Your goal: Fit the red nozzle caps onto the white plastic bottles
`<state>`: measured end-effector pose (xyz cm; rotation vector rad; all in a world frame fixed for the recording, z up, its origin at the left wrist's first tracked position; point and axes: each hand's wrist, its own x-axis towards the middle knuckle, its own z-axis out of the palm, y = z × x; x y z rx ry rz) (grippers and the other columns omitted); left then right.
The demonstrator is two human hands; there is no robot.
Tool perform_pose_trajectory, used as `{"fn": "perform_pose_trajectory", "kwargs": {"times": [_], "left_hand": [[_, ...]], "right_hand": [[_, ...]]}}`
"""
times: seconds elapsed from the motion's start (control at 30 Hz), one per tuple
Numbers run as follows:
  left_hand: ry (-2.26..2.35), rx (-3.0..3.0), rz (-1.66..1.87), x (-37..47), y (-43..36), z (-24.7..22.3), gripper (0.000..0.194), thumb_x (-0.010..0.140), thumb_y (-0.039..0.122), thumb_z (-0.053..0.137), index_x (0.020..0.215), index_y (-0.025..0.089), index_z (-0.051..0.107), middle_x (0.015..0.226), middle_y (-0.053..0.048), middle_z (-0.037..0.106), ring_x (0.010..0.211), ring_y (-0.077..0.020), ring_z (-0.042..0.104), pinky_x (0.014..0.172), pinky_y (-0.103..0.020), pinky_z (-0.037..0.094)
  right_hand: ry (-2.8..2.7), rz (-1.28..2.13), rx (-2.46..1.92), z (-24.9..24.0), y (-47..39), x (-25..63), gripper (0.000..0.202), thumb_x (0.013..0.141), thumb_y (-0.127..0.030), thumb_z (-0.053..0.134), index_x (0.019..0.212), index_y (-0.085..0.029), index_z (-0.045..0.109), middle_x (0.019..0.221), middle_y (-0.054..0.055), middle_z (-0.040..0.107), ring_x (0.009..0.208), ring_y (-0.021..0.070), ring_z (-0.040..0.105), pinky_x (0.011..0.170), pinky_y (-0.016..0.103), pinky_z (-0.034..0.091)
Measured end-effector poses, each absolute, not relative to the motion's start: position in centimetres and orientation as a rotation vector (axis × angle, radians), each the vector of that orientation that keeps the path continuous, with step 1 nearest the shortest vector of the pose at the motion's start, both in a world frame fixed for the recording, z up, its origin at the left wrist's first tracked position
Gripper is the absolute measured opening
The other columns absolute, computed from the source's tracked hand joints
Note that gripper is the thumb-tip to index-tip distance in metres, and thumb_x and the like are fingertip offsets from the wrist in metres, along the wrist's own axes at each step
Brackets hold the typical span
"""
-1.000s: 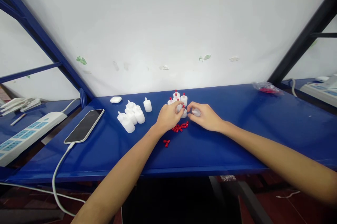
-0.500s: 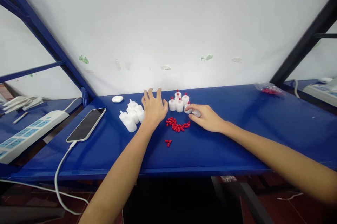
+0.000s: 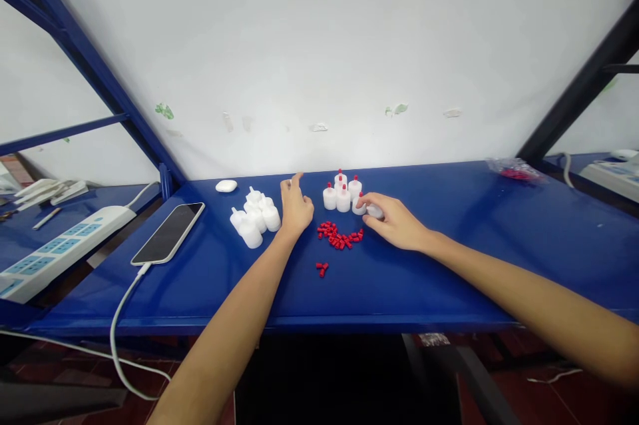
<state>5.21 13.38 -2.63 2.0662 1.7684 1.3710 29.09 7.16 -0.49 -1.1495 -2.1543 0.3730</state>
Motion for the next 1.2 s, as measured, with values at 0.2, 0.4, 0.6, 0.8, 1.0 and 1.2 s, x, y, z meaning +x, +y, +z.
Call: {"fn": "perform_pose_trajectory", "kwargs": {"times": [0.2,0.4,0.6,0.8,1.0,1.2], "left_hand": [[1.674,2.21,1.224,5.1,13.4,-2.9,0.056,0.079,-0.004,0.045,0.13,0.018,0.055,0.108,-0.01,0.045,0.1,-0.0232,0.057,0.1,-0.043,0.05],[1.504,2.159,1.843,6.7,10.1,0.6,0.036,0.092,0.011,0.043,0.124,0.02,0.055,0.111,-0.01,0.047,0.107,-0.0226,0.053,0.103,-0.041,0.044],[0.802,2.297,1.758,10.4,4.5,1.7,0.03,0.091,0.024,0.045,0.121,0.02,0.048,0.111,-0.009,0.048,0.104,-0.0235,0.051,0.095,-0.041,0.046],[0.59,2.41,1.544,11.7,4.0,0.5,0.024,0.095,0.028,0.04,0.117,0.02,0.046,0.11,-0.011,0.046,0.105,-0.0254,0.049,0.096,-0.046,0.045],[0.546,2.648,1.328,11.5,4.7,0.3,0.038,0.096,0.029,0.042,0.132,0.017,0.046,0.121,-0.015,0.048,0.113,-0.0272,0.05,0.1,-0.045,0.044],[0.625,2.774,1.21,11.5,4.9,0.5,0.059,0.101,0.021,0.036,0.157,0.029,0.017,0.149,-0.01,0.047,0.143,-0.0279,0.034,0.115,-0.049,0.028]], "right_hand": [[-2.121,0.403,-1.06,-0.3,7.1,29.1,0.02,0.094,-0.025,0.044,0.093,-0.019,0.062,0.086,0.004,0.066,0.074,0.0182,0.058,0.072,0.031,0.042],[-1.976,0.49,-1.073,0.5,6.0,28.7,0.027,0.101,-0.039,0.039,0.093,-0.02,0.057,0.076,0.003,0.06,0.069,0.017,0.053,0.066,0.029,0.04],[-2.134,0.647,-0.843,0.6,4.8,27.9,0.024,0.093,-0.043,0.049,0.092,-0.02,0.055,0.08,0.001,0.058,0.069,0.0171,0.049,0.066,0.03,0.041],[-2.024,0.989,-0.723,-0.1,4.6,27.5,0.044,0.094,-0.057,0.037,0.081,-0.02,0.058,0.076,0.004,0.059,0.071,0.0203,0.051,0.067,0.034,0.046],[-1.603,1.189,-0.798,-1.4,5.5,27.0,0.04,0.088,-0.054,0.036,0.081,-0.021,0.058,0.069,0.004,0.057,0.069,0.022,0.057,0.06,0.034,0.05],[-1.579,1.159,-0.822,-1.6,6.0,27.6,0.048,0.087,-0.063,0.034,0.071,-0.022,0.055,0.063,0.004,0.056,0.058,0.0196,0.052,0.055,0.033,0.046]]}}
